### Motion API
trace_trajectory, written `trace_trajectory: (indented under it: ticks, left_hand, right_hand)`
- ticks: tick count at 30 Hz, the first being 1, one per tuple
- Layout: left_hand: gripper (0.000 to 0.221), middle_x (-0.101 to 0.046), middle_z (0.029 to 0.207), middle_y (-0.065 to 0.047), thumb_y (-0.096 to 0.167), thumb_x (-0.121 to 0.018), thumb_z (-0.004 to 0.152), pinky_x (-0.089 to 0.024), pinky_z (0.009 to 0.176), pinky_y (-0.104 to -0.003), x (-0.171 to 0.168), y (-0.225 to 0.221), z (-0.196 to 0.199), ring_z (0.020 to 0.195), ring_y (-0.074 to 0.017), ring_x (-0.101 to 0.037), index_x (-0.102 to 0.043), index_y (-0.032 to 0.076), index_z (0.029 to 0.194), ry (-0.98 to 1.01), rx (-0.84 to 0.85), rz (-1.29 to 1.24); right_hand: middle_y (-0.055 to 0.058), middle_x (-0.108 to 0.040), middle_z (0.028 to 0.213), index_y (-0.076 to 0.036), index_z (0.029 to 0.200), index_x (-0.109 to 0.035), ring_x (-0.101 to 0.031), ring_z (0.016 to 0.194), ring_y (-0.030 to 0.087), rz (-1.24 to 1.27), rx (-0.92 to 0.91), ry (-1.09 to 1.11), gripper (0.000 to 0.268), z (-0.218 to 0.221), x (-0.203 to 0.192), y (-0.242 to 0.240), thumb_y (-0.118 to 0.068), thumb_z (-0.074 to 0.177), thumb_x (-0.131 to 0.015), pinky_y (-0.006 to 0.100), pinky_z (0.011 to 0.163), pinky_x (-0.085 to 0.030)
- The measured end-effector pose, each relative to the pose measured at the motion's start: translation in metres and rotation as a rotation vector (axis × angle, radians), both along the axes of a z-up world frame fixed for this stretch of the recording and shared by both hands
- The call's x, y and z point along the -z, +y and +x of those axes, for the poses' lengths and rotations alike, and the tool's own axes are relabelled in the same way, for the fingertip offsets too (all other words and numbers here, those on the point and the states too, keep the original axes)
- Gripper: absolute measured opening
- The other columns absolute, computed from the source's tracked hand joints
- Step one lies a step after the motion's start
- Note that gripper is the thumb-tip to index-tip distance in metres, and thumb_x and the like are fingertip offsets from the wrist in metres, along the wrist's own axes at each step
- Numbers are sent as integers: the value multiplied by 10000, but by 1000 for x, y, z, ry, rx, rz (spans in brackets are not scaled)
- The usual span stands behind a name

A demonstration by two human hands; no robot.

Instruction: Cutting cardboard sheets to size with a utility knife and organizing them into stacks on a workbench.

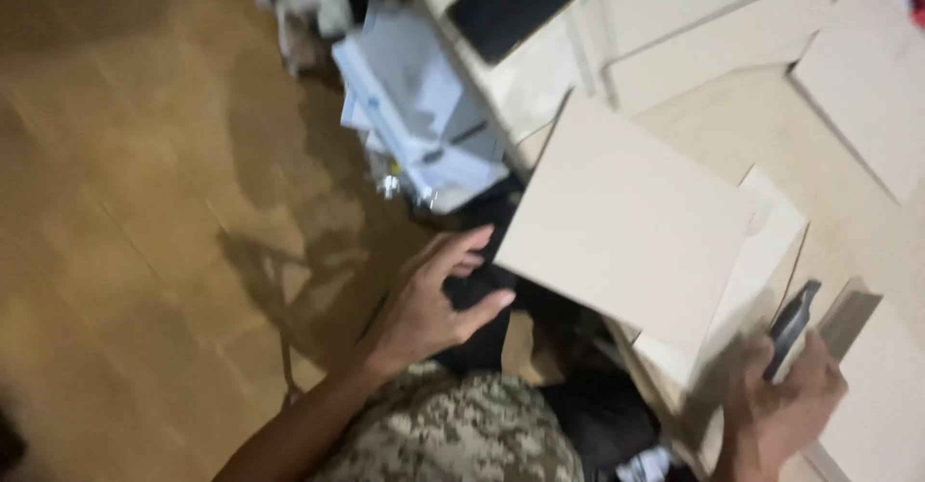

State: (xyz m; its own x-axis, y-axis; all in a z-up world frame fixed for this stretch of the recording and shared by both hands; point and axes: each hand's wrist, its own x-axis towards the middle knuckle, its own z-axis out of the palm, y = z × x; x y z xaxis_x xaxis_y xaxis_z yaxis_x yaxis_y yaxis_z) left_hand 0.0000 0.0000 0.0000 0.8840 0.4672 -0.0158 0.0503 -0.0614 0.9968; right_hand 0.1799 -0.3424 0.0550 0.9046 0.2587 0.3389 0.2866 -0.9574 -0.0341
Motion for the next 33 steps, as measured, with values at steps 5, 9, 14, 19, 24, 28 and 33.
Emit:
trace_trajectory:
  ticks: [5, 9, 14, 19, 24, 28, 33]
  left_hand:
    - [532, -673, 1272, -166, 216, -779, 929, -640, 901, -341, 31, 0, -7, 1061, -272, -734, -581, 13, 1380, -195, -66, 221]
    - [456, -709, 1121, -175, 169, -791, 958, -645, 858, -348, 49, 0, 3, 972, -269, -725, -613, -29, 1328, -338, -111, 403]
    - [418, -700, 1068, -144, 178, -784, 967, -598, 784, -367, 48, -3, 8, 919, -277, -691, -637, -32, 1297, -354, -105, 483]
    - [473, -702, 1022, -92, 146, -805, 960, -596, 741, -351, 51, -5, 12, 872, -228, -677, -598, 33, 1369, -373, -132, 522]
    - [390, -712, 1026, -127, 124, -793, 937, -638, 799, -321, 45, 1, 12, 899, -235, -692, -663, -53, 1259, -388, -98, 499]
    - [395, -705, 1021, -121, 125, -811, 934, -640, 785, -319, 49, 2, 16, 903, -235, -694, -668, -60, 1252, -403, -95, 593]
    - [439, -697, 985, -96, 101, -829, 923, -647, 756, -302, 51, -2, 14, 843, -196, -685, -648, -60, 1290, -406, -92, 609]
  right_hand:
    - [156, -651, 1057, 24, 1285, -612, -565, 829, 236, 323, -71, 168, 182, -22, -3, 40, -94, 1158, -558, 377, 627, -506]
    - [163, -675, 1206, 76, 1481, -547, -606, 857, 123, 658, -115, 238, 433, -15, 17, 36, -141, 1137, -694, 226, 697, -543]
    - [224, -669, 1220, 95, 1501, -481, -650, 1046, 250, 552, -115, 280, 466, -30, -4, 68, -135, 1125, -632, 336, 839, -566]
    - [192, -694, 1245, 46, 1509, -501, -684, 1071, 278, 395, 131, 273, 540, -25, -6, 81, -122, 1038, -705, 372, 855, -584]
    - [99, -703, 1193, -16, 1475, -558, -658, 1007, 135, 675, 163, 287, 530, -22, 4, 75, -138, 989, -732, 264, 872, -548]
    - [102, -701, 1190, -26, 1457, -568, -653, 1037, 124, 717, 148, 293, 517, -21, 4, 77, -122, 974, -728, 253, 937, -541]
    - [98, -693, 1211, -35, 1452, -560, -665, 1088, 136, 826, 167, 325, 558, -22, 4, 77, -145, 937, -743, 273, 977, -548]
